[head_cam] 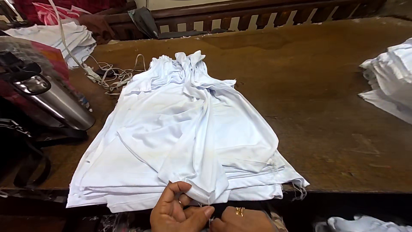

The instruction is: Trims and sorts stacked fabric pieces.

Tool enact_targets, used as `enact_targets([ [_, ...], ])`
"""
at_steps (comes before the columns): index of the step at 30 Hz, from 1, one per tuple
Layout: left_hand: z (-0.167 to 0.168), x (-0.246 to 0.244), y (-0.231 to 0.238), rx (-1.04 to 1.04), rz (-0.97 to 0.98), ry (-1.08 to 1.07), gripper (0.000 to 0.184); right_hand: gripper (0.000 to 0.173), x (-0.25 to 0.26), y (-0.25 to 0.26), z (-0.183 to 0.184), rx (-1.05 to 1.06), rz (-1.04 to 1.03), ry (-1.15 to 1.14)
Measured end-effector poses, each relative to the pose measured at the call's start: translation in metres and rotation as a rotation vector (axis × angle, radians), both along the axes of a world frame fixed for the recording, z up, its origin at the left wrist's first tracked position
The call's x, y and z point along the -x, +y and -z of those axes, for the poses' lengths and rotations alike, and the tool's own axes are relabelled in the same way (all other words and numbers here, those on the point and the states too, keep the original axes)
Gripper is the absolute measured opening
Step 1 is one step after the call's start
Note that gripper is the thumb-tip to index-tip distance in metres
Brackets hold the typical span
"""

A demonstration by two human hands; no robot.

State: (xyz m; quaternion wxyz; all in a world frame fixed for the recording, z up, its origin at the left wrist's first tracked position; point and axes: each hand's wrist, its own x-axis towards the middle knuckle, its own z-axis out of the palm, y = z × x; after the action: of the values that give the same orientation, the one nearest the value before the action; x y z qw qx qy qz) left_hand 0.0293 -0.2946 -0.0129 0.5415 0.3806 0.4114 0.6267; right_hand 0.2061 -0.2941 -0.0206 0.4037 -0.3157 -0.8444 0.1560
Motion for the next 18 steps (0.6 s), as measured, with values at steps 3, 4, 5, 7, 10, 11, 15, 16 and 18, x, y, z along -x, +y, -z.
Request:
enact_targets([
  [3,-0.004,0.001,-0.001,0.037,-0.016,-0.014,0.054,0.027,0.0,0.0,0.001,0.014,0.04,-0.009],
  [4,-0.004,0.002,-0.001,0.039,-0.029,-0.023,0.055,0.038,-0.004,0.001,0.0,0.04,0.092,-0.023],
  [5,-0.004,0.004,-0.001,0.046,-0.04,-0.041,0.056,0.047,-0.008,0.002,0.0,0.045,0.155,-0.048],
  [7,-0.005,0.008,-0.001,0.081,-0.066,-0.091,0.06,0.044,-0.017,0.007,0.007,-0.021,0.276,-0.115],
  [10,-0.009,0.007,0.0,0.116,-0.069,-0.125,0.063,0.038,-0.024,0.011,0.016,-0.151,0.354,-0.182],
  [11,-0.01,0.006,0.0,0.125,-0.064,-0.127,0.063,0.038,-0.024,0.012,0.018,-0.176,0.359,-0.185],
  [15,-0.012,0.002,-0.001,0.145,-0.075,-0.127,0.063,0.038,-0.015,0.017,0.02,-0.229,0.357,-0.166],
  [16,-0.013,0.001,-0.001,0.148,-0.081,-0.126,0.063,0.037,-0.013,0.019,0.021,-0.245,0.356,-0.161],
  [18,-0.013,0.002,-0.001,0.151,-0.086,-0.127,0.063,0.035,-0.01,0.022,0.021,-0.281,0.361,-0.157],
])
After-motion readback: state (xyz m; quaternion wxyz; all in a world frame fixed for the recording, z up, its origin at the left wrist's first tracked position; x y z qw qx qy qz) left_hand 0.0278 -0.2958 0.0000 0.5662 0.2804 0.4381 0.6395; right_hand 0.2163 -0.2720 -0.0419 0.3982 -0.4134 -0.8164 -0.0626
